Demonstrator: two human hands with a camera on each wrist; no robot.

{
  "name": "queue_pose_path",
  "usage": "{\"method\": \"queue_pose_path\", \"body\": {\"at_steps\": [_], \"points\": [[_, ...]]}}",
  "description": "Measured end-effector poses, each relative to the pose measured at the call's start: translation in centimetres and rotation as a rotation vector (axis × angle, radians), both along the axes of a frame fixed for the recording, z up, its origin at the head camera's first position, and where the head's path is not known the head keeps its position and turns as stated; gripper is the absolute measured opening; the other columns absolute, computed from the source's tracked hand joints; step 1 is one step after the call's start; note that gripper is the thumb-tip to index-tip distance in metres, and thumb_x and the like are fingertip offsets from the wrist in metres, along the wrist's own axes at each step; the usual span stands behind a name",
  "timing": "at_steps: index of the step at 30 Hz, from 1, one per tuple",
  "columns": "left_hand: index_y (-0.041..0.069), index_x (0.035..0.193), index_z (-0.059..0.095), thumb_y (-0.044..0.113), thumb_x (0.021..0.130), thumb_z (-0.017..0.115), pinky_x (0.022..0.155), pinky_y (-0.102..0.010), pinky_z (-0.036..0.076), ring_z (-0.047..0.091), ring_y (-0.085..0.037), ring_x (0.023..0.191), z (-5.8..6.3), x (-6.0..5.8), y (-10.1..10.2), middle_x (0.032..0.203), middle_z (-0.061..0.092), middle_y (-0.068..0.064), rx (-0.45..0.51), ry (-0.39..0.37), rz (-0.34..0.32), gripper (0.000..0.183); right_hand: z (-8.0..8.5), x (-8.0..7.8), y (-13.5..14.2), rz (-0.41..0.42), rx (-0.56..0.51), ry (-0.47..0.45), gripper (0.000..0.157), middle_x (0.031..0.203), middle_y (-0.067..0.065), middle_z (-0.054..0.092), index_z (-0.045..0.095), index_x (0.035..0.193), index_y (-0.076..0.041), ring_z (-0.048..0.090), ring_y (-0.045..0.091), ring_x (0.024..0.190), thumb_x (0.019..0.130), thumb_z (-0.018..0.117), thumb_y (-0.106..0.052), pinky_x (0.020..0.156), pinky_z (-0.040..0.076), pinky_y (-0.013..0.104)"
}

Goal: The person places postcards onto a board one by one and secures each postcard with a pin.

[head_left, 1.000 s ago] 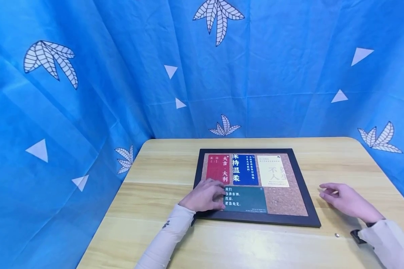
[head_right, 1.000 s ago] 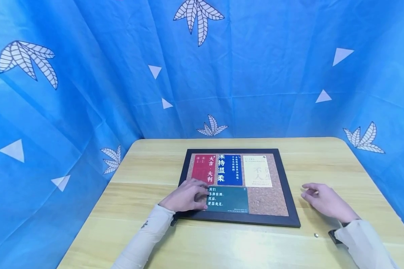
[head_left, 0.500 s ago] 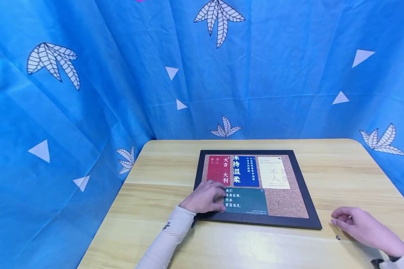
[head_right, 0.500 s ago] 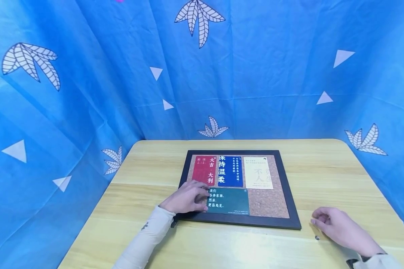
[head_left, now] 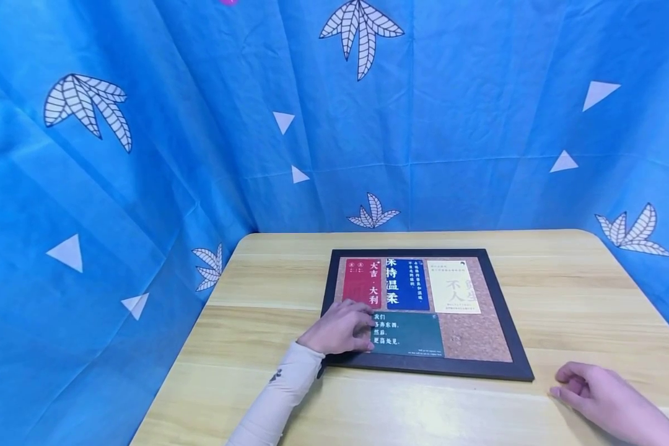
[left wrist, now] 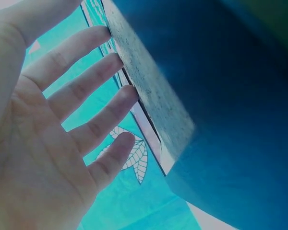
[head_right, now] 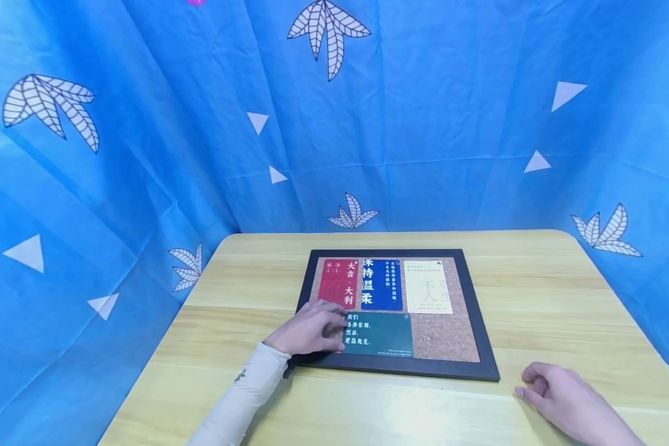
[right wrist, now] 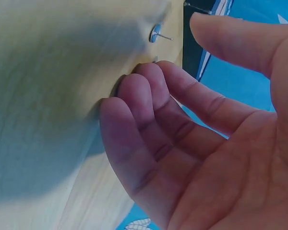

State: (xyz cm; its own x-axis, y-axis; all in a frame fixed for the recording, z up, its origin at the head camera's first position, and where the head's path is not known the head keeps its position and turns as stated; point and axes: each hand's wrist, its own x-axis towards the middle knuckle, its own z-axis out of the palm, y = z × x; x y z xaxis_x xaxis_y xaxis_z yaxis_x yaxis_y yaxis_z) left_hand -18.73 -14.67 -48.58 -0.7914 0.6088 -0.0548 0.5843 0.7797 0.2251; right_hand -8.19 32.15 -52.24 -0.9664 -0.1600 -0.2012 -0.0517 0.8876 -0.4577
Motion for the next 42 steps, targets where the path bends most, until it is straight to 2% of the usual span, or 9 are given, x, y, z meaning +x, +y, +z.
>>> {"method": "queue_pose_path", "body": {"at_steps": [3, 8, 11, 14, 19, 28, 37, 40, 42], "points": [[0.023, 0.127, 0.075, 0.045, 0.087, 0.081, 0.115, -0.046, 0.042, 0.053, -0.018, 0.135, 0.0, 0.0, 0.0, 0.147, 0.062, 0.003, -0.001, 0.004, -0.003, 0.046, -0.3, 0.1, -0.1, -0.018, 0.014, -0.035, 0.022, 0.077, -0.004, 0.058, 0.069, 0.1, -0.002, 0.046, 0.005, 0.066, 0.093, 0.075, -0.022, 0.06, 0.041, 0.023], [0.022, 0.127, 0.075, 0.045, 0.087, 0.081, 0.114, -0.044, 0.043, 0.054, -0.018, 0.132, 0.1, 0.0, 0.0, 0.145, 0.063, 0.003, -0.002, 0.016, -0.011, 0.046, -0.6, 0.1, -0.2, -0.044, 0.001, -0.081, 0.013, 0.081, -0.004, 0.063, 0.068, 0.098, -0.001, 0.051, 0.007, 0.07, 0.091, 0.074, -0.01, 0.061, 0.045, 0.024], [0.022, 0.127, 0.075, 0.046, 0.087, 0.082, 0.115, -0.045, 0.042, 0.054, -0.018, 0.132, 0.0, -0.1, 0.0, 0.145, 0.064, 0.003, -0.005, 0.017, -0.012, 0.047, -0.5, 0.2, -0.4, -0.042, 0.0, -0.058, 0.006, 0.081, -0.004, 0.063, 0.068, 0.093, -0.004, 0.049, 0.006, 0.07, 0.09, 0.073, -0.004, 0.061, 0.044, 0.023], [0.022, 0.127, 0.075, 0.046, 0.087, 0.081, 0.116, -0.046, 0.042, 0.054, -0.018, 0.133, 0.0, -0.1, 0.0, 0.145, 0.064, 0.003, -0.009, 0.014, -0.01, 0.047, -0.4, 0.3, -0.6, -0.033, 0.003, -0.01, 0.006, 0.079, -0.005, 0.063, 0.069, 0.088, -0.007, 0.048, 0.004, 0.069, 0.088, 0.073, -0.002, 0.061, 0.044, 0.023], [0.022, 0.126, 0.075, 0.046, 0.087, 0.082, 0.116, -0.047, 0.042, 0.054, -0.018, 0.132, 0.1, -0.1, 0.0, 0.144, 0.064, 0.003, -0.008, 0.015, -0.013, 0.047, -0.4, 0.2, -0.7, -0.025, 0.017, 0.041, 0.009, 0.078, -0.005, 0.063, 0.069, 0.085, -0.009, 0.045, 0.001, 0.067, 0.087, 0.074, -0.001, 0.06, 0.044, 0.022], [0.02, 0.127, 0.075, 0.045, 0.087, 0.081, 0.116, -0.046, 0.042, 0.055, -0.02, 0.133, 0.2, -0.1, 0.1, 0.144, 0.064, 0.001, -0.008, 0.018, -0.02, 0.047, -0.3, 0.2, -0.8, -0.044, 0.047, -0.035, 0.007, 0.078, -0.005, 0.059, 0.066, 0.089, -0.009, 0.048, 0.012, 0.072, 0.093, 0.07, -0.006, 0.061, 0.038, 0.026], [0.021, 0.126, 0.075, 0.046, 0.087, 0.082, 0.115, -0.045, 0.042, 0.055, -0.019, 0.133, 0.2, -0.2, 0.1, 0.143, 0.065, 0.002, -0.012, 0.018, -0.021, 0.047, 0.0, 0.0, -1.1, -0.041, 0.01, 0.075, 0.004, 0.076, -0.004, 0.058, 0.066, 0.09, -0.005, 0.043, 0.001, 0.065, 0.093, 0.069, -0.004, 0.058, 0.04, 0.023], [0.021, 0.126, 0.075, 0.045, 0.087, 0.081, 0.116, -0.046, 0.042, 0.054, -0.02, 0.135, 0.4, -0.1, 0.1, 0.145, 0.064, 0.002, -0.017, 0.014, -0.02, 0.047, 0.2, -0.2, -1.1, -0.022, 0.008, 0.101, 0.005, 0.079, -0.004, 0.062, 0.069, 0.097, -0.001, 0.044, -0.001, 0.067, 0.093, 0.068, -0.003, 0.059, 0.043, 0.023], [0.02, 0.127, 0.075, 0.045, 0.087, 0.081, 0.117, -0.047, 0.041, 0.053, -0.02, 0.136, 0.5, 0.0, 0.2, 0.146, 0.063, 0.001, -0.019, 0.009, -0.018, 0.047, 0.3, -0.5, -1.1, -0.003, 0.013, 0.123, 0.009, 0.085, -0.001, 0.069, 0.072, 0.1, 0.001, 0.05, -0.001, 0.071, 0.092, 0.067, -0.001, 0.062, 0.048, 0.024]]}}
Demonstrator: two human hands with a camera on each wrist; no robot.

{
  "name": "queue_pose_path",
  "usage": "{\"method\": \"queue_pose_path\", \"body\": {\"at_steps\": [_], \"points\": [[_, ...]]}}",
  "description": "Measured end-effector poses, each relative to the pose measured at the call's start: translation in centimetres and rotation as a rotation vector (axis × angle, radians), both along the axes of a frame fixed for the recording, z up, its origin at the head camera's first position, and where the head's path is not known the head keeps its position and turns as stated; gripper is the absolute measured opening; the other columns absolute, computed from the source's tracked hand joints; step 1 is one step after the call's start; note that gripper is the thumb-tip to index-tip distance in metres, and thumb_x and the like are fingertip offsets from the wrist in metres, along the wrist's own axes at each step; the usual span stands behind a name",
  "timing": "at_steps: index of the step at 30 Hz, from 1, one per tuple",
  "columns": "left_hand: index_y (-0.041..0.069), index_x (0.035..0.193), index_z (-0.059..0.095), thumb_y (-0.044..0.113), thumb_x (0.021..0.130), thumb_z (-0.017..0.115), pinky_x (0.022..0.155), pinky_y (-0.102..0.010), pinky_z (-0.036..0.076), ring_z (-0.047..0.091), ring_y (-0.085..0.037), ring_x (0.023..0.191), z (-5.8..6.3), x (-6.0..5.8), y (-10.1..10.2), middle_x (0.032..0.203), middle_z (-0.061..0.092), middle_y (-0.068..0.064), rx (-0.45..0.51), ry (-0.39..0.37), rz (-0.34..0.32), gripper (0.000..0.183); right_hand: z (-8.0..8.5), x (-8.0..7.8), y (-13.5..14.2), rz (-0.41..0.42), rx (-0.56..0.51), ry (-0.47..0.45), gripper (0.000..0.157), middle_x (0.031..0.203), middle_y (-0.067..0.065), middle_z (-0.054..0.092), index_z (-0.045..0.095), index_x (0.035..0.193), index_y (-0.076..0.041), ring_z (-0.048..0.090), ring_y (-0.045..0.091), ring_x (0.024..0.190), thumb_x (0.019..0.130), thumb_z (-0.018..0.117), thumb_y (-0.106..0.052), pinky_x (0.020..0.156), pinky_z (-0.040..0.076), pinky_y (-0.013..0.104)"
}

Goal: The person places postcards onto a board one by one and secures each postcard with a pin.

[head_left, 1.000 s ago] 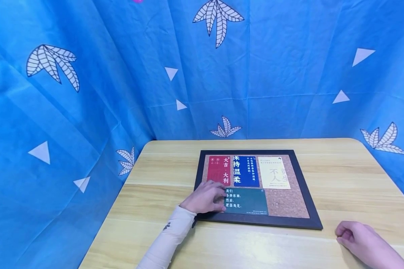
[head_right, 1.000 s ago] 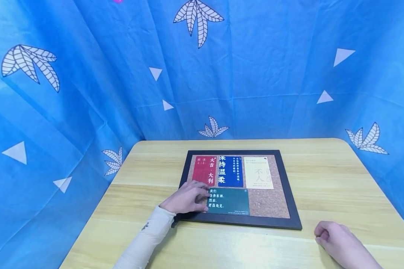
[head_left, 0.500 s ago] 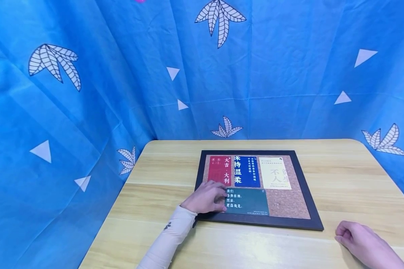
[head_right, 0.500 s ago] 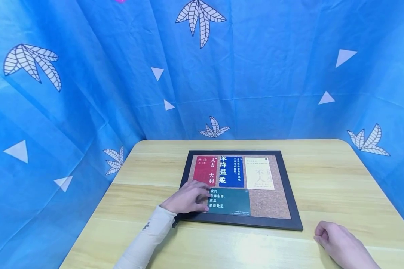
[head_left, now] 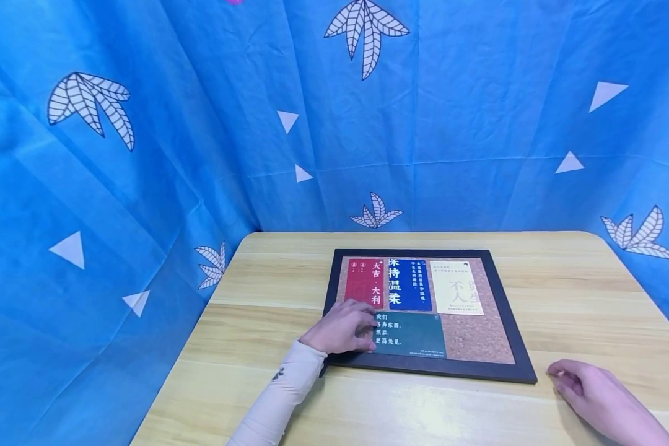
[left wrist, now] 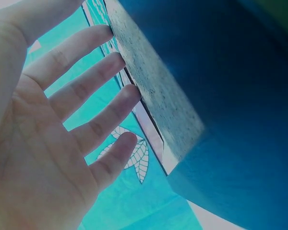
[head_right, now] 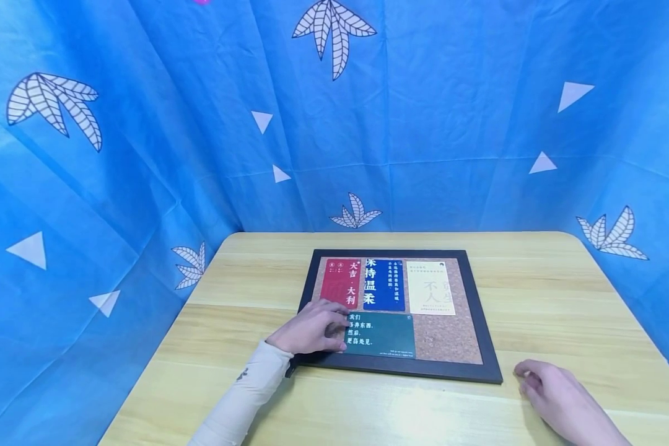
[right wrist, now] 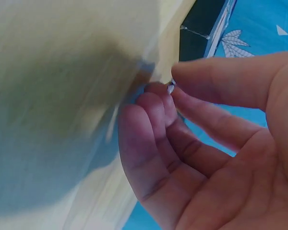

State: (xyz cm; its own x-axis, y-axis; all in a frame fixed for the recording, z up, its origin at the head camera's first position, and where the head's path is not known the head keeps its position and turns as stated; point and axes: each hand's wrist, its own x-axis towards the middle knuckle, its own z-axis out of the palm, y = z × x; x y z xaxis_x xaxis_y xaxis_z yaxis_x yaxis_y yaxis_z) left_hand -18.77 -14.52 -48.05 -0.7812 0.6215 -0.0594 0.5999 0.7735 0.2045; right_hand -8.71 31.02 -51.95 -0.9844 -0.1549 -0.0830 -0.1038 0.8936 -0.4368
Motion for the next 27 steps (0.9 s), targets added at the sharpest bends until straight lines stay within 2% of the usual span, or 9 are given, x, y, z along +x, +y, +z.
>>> {"method": "queue_pose_path", "body": {"at_steps": [5, 11, 15, 20, 27], "points": [[0.021, 0.127, 0.075, 0.045, 0.087, 0.081, 0.117, -0.047, 0.041, 0.053, -0.02, 0.136, 0.1, 0.0, 0.0, 0.147, 0.062, 0.001, 0.0, -0.008, 0.001, 0.047, 0.5, -0.6, -0.2, 0.006, 0.019, 0.021, 0.012, 0.092, 0.007, 0.076, 0.077, 0.097, -0.002, 0.058, 0.005, 0.076, 0.092, 0.067, 0.001, 0.064, 0.053, 0.029], [0.021, 0.127, 0.075, 0.045, 0.087, 0.081, 0.118, -0.048, 0.04, 0.053, -0.02, 0.136, -0.1, -0.2, 0.0, 0.147, 0.062, 0.001, 0.001, -0.011, -0.002, 0.047, 1.4, -0.4, -0.6, -0.011, -0.017, 0.065, 0.007, 0.079, -0.005, 0.067, 0.074, 0.091, -0.002, 0.045, -0.002, 0.066, 0.094, 0.068, -0.003, 0.058, 0.045, 0.022], [0.021, 0.127, 0.075, 0.045, 0.087, 0.081, 0.118, -0.047, 0.04, 0.053, -0.02, 0.136, -0.1, -0.2, -0.1, 0.146, 0.062, 0.002, 0.0, -0.009, 0.0, 0.047, 2.2, -0.7, -1.0, -0.027, -0.038, 0.085, 0.003, 0.077, -0.006, 0.066, 0.074, 0.091, -0.002, 0.046, -0.005, 0.065, 0.089, 0.072, -0.003, 0.058, 0.046, 0.021], [0.021, 0.127, 0.075, 0.045, 0.087, 0.081, 0.118, -0.046, 0.041, 0.052, -0.02, 0.136, 0.0, -0.2, -0.1, 0.147, 0.062, 0.002, 0.003, -0.016, 0.008, 0.047, 2.8, -1.2, -1.4, -0.032, -0.057, 0.125, 0.006, 0.075, -0.005, 0.069, 0.074, 0.087, -0.005, 0.049, -0.007, 0.064, 0.083, 0.074, -0.001, 0.058, 0.047, 0.021], [0.021, 0.128, 0.074, 0.045, 0.087, 0.081, 0.118, -0.048, 0.04, 0.051, -0.019, 0.137, 0.0, -0.1, -0.1, 0.15, 0.06, 0.002, 0.013, -0.031, 0.015, 0.048, 3.3, -2.0, -1.7, 0.01, -0.08, 0.182, 0.014, 0.087, 0.004, 0.075, 0.078, 0.095, -0.002, 0.052, -0.009, 0.07, 0.084, 0.071, 0.005, 0.06, 0.051, 0.021]]}}
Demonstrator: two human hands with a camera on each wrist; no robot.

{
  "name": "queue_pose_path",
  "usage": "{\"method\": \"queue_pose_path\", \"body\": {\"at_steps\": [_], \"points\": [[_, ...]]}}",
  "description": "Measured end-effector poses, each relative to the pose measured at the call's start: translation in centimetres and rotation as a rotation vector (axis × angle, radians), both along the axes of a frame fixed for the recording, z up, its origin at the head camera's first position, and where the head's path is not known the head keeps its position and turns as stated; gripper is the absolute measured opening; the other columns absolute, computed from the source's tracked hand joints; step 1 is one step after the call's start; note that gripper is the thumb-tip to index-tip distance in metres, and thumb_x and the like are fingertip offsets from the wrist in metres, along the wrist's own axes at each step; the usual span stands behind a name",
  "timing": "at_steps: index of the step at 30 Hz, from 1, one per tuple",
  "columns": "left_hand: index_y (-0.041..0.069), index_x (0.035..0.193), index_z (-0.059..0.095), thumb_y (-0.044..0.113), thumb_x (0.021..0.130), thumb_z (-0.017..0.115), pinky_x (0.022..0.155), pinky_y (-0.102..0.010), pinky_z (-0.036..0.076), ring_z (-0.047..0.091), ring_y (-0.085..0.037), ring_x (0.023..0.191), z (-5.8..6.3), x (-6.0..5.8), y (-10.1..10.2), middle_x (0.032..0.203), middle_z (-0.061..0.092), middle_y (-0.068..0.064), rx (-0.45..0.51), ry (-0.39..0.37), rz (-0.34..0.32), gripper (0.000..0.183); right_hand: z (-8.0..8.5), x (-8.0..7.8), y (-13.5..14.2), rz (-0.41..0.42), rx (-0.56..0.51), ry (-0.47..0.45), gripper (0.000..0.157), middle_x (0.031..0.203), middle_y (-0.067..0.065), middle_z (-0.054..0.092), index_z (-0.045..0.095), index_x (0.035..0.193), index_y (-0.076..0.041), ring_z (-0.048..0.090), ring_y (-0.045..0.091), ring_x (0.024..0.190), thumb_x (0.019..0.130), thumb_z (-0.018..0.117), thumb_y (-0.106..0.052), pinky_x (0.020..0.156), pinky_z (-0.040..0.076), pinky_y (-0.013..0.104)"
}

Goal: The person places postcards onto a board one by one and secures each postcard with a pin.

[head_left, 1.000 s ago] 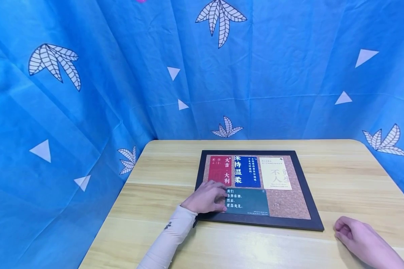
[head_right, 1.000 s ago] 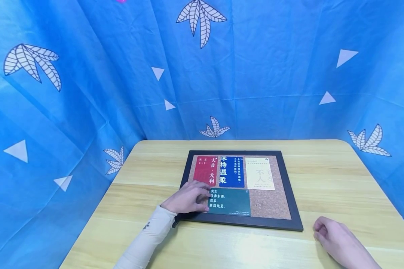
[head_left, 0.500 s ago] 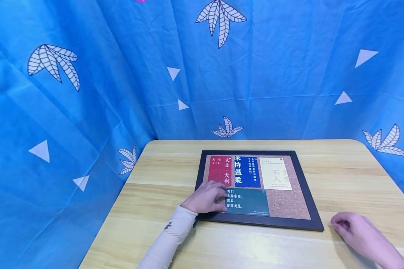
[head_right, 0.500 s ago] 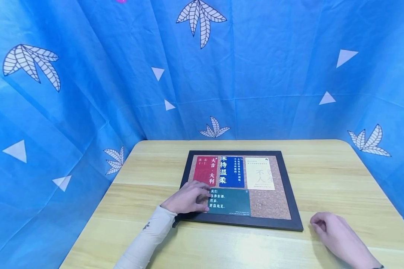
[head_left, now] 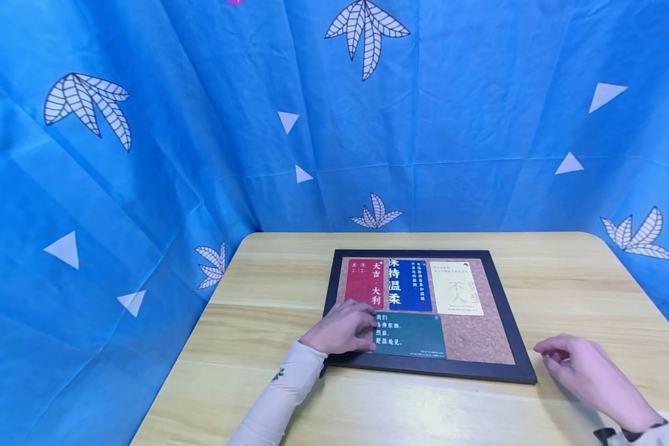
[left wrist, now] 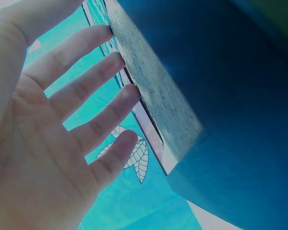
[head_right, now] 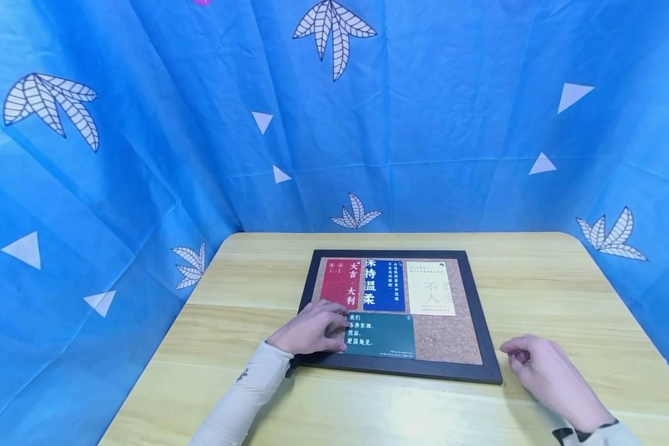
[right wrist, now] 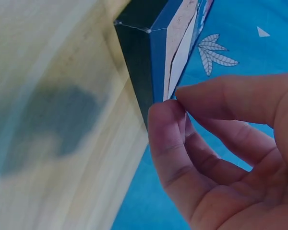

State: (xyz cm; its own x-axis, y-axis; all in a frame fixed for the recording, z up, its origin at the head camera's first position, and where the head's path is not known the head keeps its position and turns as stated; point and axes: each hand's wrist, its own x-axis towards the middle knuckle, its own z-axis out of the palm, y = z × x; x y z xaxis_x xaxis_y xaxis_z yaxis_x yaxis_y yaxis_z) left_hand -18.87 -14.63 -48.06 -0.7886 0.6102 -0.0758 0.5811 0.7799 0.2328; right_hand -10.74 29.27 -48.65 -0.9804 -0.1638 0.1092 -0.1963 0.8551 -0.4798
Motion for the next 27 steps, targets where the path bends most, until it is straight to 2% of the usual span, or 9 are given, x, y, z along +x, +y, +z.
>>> {"method": "queue_pose_path", "body": {"at_steps": [6, 11, 16, 19, 23, 27], "points": [[0.021, 0.128, 0.074, 0.045, 0.087, 0.081, 0.118, -0.048, 0.04, 0.052, -0.019, 0.136, 0.1, 0.1, 0.0, 0.149, 0.06, 0.001, 0.003, -0.005, 0.003, 0.048, 0.5, -0.5, -0.4, 0.004, 0.012, 0.003, 0.014, 0.092, 0.006, 0.076, 0.079, 0.091, -0.006, 0.053, -0.003, 0.071, 0.083, 0.072, 0.003, 0.061, 0.049, 0.021], [0.021, 0.128, 0.074, 0.045, 0.088, 0.081, 0.119, -0.049, 0.04, 0.052, -0.019, 0.136, 0.1, 0.0, 0.0, 0.149, 0.061, 0.002, 0.002, -0.002, -0.004, 0.047, 0.8, -1.0, -0.9, -0.017, -0.015, -0.023, 0.009, 0.089, 0.005, 0.077, 0.078, 0.09, -0.006, 0.063, 0.001, 0.072, 0.082, 0.077, -0.003, 0.064, 0.053, 0.021], [0.021, 0.127, 0.074, 0.045, 0.088, 0.081, 0.118, -0.048, 0.041, 0.052, -0.02, 0.137, 0.0, -0.1, 0.0, 0.149, 0.061, 0.001, 0.002, 0.004, -0.008, 0.047, 1.1, -1.4, -1.2, -0.025, -0.026, -0.043, 0.011, 0.091, 0.011, 0.079, 0.079, 0.093, -0.002, 0.069, 0.011, 0.075, 0.084, 0.073, -0.001, 0.064, 0.054, 0.022], [0.022, 0.127, 0.075, 0.045, 0.087, 0.081, 0.117, -0.047, 0.041, 0.052, -0.02, 0.136, 0.0, -0.2, 0.0, 0.148, 0.061, 0.001, 0.002, 0.006, -0.009, 0.047, 1.3, -1.7, -1.3, -0.022, -0.028, -0.049, 0.013, 0.093, 0.015, 0.078, 0.078, 0.095, 0.0, 0.071, 0.019, 0.078, 0.084, 0.071, 0.001, 0.064, 0.057, 0.027], [0.022, 0.127, 0.075, 0.045, 0.087, 0.081, 0.118, -0.047, 0.041, 0.052, -0.019, 0.135, 0.0, -0.1, 0.0, 0.148, 0.062, 0.002, 0.0, 0.008, -0.009, 0.046, 1.4, -2.1, -1.5, -0.022, -0.03, -0.054, 0.014, 0.093, 0.016, 0.078, 0.077, 0.096, 0.003, 0.072, 0.023, 0.08, 0.085, 0.069, 0.001, 0.064, 0.059, 0.031], [0.022, 0.127, 0.075, 0.045, 0.087, 0.081, 0.118, -0.047, 0.041, 0.052, -0.019, 0.136, -0.1, -0.2, 0.0, 0.148, 0.062, 0.002, 0.002, 0.007, -0.007, 0.046, 1.5, -2.4, -1.6, -0.015, -0.036, -0.029, 0.014, 0.092, 0.016, 0.078, 0.076, 0.097, 0.004, 0.073, 0.023, 0.079, 0.085, 0.069, 0.001, 0.065, 0.059, 0.029]]}}
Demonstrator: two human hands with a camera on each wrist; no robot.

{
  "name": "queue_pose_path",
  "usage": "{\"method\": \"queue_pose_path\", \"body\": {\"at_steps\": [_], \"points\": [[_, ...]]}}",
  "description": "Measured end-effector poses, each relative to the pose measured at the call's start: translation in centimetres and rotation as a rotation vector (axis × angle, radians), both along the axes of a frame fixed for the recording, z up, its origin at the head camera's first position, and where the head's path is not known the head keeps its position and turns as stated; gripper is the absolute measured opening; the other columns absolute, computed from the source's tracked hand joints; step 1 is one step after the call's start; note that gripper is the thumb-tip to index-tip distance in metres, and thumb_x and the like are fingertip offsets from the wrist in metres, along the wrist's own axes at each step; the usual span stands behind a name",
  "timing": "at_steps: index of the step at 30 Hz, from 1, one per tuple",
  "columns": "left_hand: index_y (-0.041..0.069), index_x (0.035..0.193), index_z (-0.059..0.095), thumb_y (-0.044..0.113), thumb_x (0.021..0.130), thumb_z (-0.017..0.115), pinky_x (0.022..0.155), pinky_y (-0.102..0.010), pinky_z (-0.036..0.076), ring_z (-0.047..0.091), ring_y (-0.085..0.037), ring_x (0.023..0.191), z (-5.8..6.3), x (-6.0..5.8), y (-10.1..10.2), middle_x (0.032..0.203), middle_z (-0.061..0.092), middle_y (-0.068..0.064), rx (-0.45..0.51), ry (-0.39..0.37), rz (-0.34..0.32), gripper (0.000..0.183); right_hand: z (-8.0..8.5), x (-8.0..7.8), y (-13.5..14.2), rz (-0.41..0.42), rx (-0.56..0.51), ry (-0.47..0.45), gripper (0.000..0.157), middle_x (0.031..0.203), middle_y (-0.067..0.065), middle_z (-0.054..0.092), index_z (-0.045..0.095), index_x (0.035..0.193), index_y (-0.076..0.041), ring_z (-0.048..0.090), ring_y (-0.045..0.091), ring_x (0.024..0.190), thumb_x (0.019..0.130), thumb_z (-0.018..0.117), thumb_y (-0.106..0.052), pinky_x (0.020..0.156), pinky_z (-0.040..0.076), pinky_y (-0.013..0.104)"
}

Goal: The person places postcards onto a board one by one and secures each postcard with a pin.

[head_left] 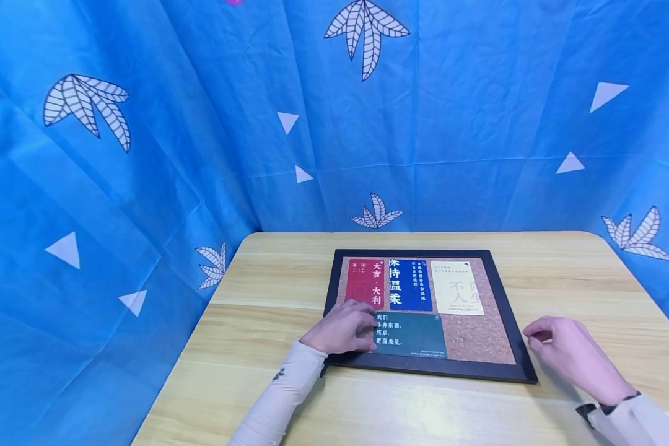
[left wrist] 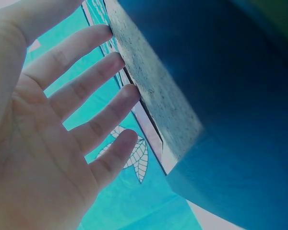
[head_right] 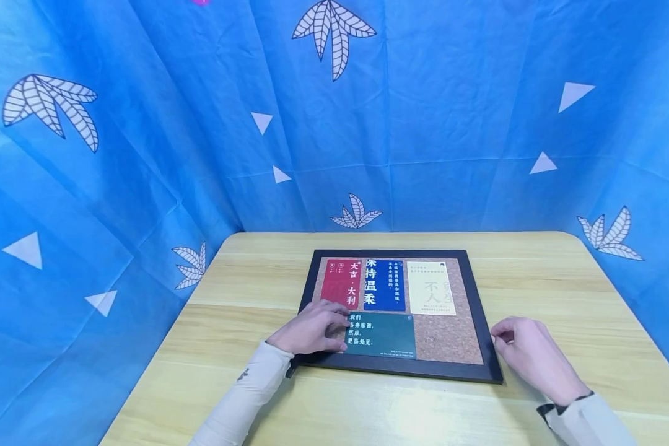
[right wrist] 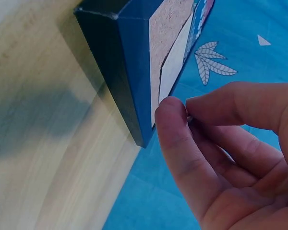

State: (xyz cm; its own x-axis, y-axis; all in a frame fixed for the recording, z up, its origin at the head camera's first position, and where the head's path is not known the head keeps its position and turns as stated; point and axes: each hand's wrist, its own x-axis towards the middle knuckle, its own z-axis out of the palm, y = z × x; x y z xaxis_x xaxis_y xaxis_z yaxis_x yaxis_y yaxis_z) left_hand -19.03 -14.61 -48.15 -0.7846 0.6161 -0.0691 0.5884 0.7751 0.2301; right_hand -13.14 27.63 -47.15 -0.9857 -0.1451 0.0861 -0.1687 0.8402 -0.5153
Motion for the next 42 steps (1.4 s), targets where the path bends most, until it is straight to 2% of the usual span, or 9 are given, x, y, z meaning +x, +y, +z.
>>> {"method": "queue_pose_path", "body": {"at_steps": [6, 13, 19, 24, 32, 37, 42], "points": [[0.023, 0.127, 0.075, 0.045, 0.087, 0.082, 0.117, -0.047, 0.041, 0.052, -0.019, 0.136, -0.2, 0.0, 0.1, 0.148, 0.061, 0.003, -0.001, -0.004, 0.005, 0.047, 0.1, -0.2, -0.4, 0.016, -0.002, 0.062, 0.017, 0.091, 0.016, 0.079, 0.077, 0.099, 0.004, 0.072, 0.02, 0.077, 0.085, 0.068, 0.001, 0.064, 0.059, 0.029], [0.023, 0.127, 0.075, 0.046, 0.087, 0.081, 0.118, -0.048, 0.041, 0.052, -0.02, 0.137, -0.2, 0.0, 0.1, 0.149, 0.061, 0.002, -0.005, 0.003, 0.007, 0.047, 0.4, -0.5, -0.4, 0.037, -0.019, 0.07, 0.019, 0.095, 0.017, 0.079, 0.077, 0.104, 0.004, 0.067, 0.006, 0.072, 0.089, 0.067, 0.001, 0.059, 0.053, 0.02], [0.022, 0.127, 0.075, 0.045, 0.087, 0.082, 0.118, -0.048, 0.041, 0.052, -0.02, 0.137, -0.2, 0.1, 0.1, 0.148, 0.061, 0.002, -0.004, 0.003, 0.006, 0.047, 0.9, -1.1, -0.1, 0.05, -0.023, 0.083, 0.018, 0.096, 0.019, 0.079, 0.077, 0.104, 0.005, 0.058, -0.002, 0.069, 0.089, 0.067, 0.003, 0.057, 0.051, 0.021], [0.022, 0.127, 0.075, 0.045, 0.087, 0.082, 0.117, -0.048, 0.041, 0.052, -0.02, 0.137, -0.1, 0.1, 0.1, 0.148, 0.061, 0.002, -0.006, 0.006, 0.005, 0.047, 1.3, -1.5, -0.3, 0.059, -0.026, 0.107, 0.017, 0.097, 0.02, 0.078, 0.077, 0.102, 0.005, 0.056, -0.001, 0.067, 0.089, 0.068, 0.003, 0.056, 0.049, 0.021], [0.021, 0.127, 0.075, 0.044, 0.088, 0.081, 0.117, -0.046, 0.042, 0.053, -0.019, 0.134, -0.1, 0.1, 0.1, 0.147, 0.062, 0.001, 0.002, 0.017, -0.002, 0.046, 1.8, -2.5, -1.4, 0.12, -0.015, 0.208, 0.012, 0.096, 0.011, 0.076, 0.079, 0.093, -0.001, 0.071, 0.018, 0.077, 0.084, 0.073, 0.004, 0.066, 0.058, 0.026], [0.021, 0.126, 0.075, 0.044, 0.088, 0.081, 0.117, -0.048, 0.042, 0.053, -0.02, 0.134, -0.2, 0.1, 0.1, 0.147, 0.062, 0.001, 0.001, 0.022, -0.004, 0.045, 2.0, -3.0, -2.2, 0.149, -0.014, 0.229, 0.016, 0.096, 0.011, 0.076, 0.079, 0.097, -0.001, 0.07, 0.016, 0.077, 0.085, 0.071, 0.005, 0.066, 0.06, 0.028], [0.021, 0.126, 0.076, 0.045, 0.087, 0.082, 0.116, -0.046, 0.043, 0.054, -0.019, 0.133, -0.3, 0.0, 0.0, 0.146, 0.063, 0.001, 0.002, 0.027, -0.01, 0.046, 2.4, -3.6, -3.2, 0.175, -0.014, 0.213, 0.016, 0.095, 0.012, 0.077, 0.08, 0.099, 0.001, 0.067, 0.013, 0.076, 0.086, 0.071, 0.005, 0.064, 0.056, 0.025]]}}
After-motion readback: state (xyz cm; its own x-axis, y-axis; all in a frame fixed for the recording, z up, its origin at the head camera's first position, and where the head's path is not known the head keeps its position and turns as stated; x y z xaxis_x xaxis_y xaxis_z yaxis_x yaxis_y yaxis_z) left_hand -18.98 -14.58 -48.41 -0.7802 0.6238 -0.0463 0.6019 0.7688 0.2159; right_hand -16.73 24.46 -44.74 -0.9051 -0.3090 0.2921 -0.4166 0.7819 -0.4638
